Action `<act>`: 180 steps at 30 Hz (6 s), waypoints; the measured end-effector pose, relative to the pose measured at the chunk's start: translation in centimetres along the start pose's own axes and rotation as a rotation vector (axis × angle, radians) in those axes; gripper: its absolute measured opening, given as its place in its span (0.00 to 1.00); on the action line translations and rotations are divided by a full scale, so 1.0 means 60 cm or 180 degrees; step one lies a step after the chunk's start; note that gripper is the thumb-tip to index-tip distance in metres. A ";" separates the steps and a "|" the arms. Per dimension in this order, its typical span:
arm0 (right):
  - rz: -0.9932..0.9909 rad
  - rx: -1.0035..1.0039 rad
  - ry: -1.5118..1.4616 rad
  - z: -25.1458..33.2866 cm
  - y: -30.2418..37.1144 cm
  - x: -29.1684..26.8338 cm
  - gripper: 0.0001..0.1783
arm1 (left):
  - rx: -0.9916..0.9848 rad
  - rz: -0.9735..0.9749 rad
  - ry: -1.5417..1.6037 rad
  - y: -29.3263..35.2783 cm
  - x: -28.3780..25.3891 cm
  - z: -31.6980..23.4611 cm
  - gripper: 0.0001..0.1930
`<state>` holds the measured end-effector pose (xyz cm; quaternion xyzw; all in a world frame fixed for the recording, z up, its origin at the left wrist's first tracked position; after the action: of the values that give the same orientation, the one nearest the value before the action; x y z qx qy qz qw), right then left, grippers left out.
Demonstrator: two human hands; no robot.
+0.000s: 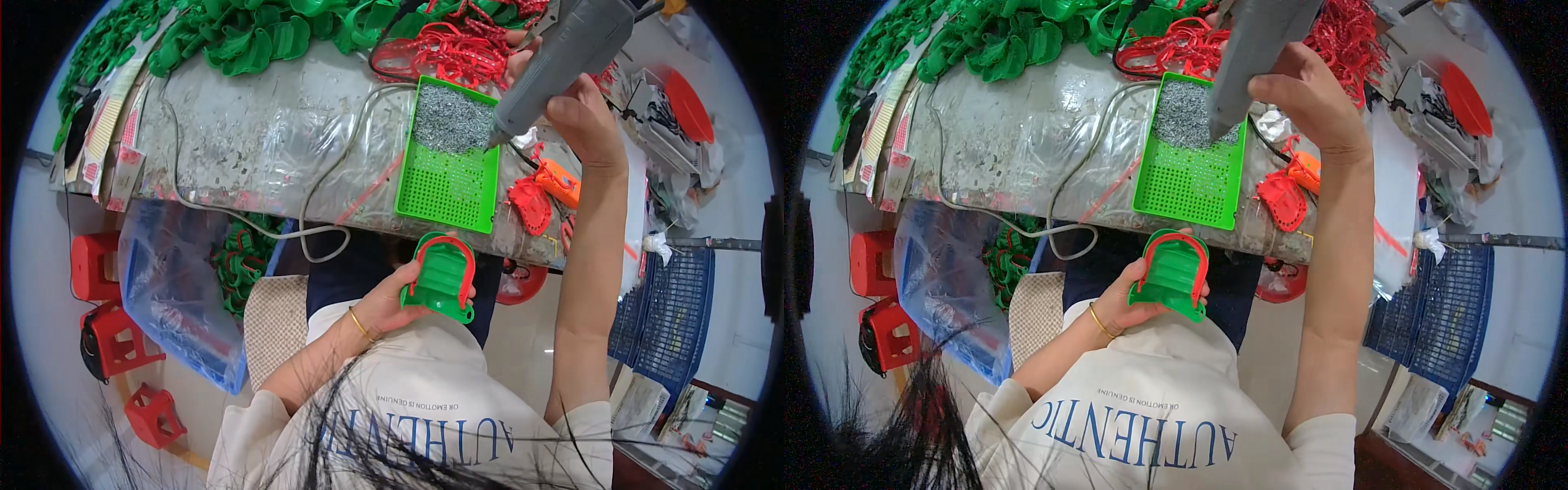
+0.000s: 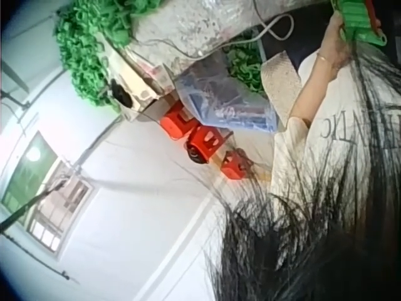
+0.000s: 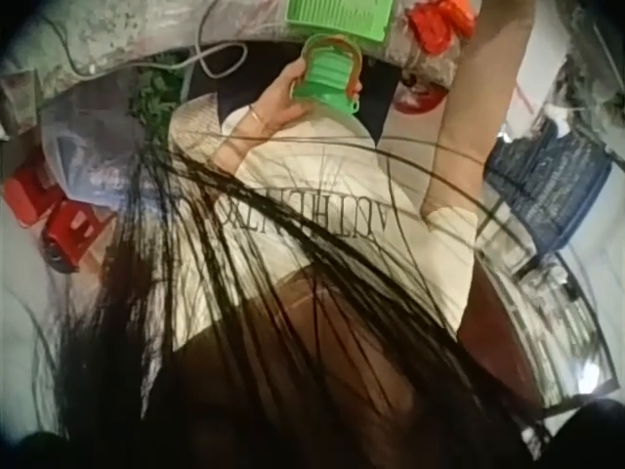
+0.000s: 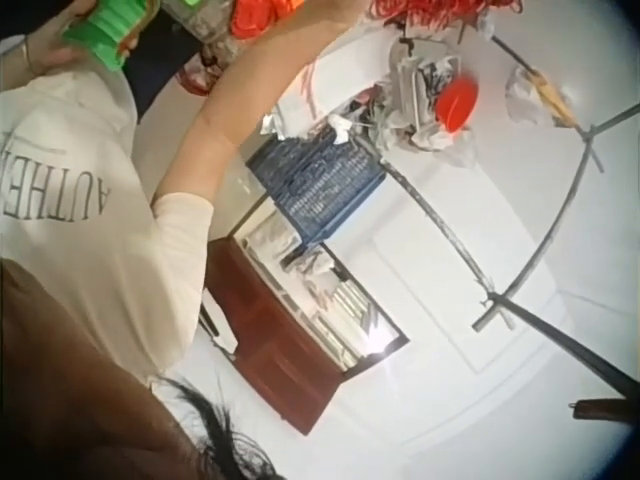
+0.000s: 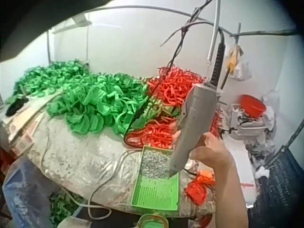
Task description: Assembling green plastic toy components using an electric tool at a factory workbench.
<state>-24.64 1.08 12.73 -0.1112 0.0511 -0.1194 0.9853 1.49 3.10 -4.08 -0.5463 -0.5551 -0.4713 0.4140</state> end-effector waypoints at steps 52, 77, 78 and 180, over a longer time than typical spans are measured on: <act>-0.2275 -0.0589 -0.0532 -0.098 0.100 0.172 0.11 | 0.0009 -0.0387 0.0375 0.005 -0.056 -0.003 0.36; -0.2038 -0.0211 -0.0777 -0.107 0.120 0.228 0.10 | 0.0089 -0.0271 0.0429 0.010 -0.051 0.001 0.36; -0.2041 -0.0200 -0.0776 -0.105 0.120 0.229 0.10 | 0.0128 -0.0197 0.0431 0.009 -0.050 0.001 0.36; -0.1493 -0.0319 -0.1007 -0.061 0.179 0.203 0.16 | 0.0045 -0.0963 0.0249 0.009 -0.047 -0.001 0.32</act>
<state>-10.95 7.50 5.77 -0.1858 -0.1245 -0.3226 0.9197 2.21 2.42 -6.75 -0.4348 -0.6178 -0.5453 0.3633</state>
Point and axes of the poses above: each hand's wrist, its own y-axis away from the middle knuckle, its own x-axis out of the palm, z = x × y, the point moved 3 cm from there along -y, towards the middle knuckle, and after that the axes turned 4 degrees about -y, right-handed, at the moved point
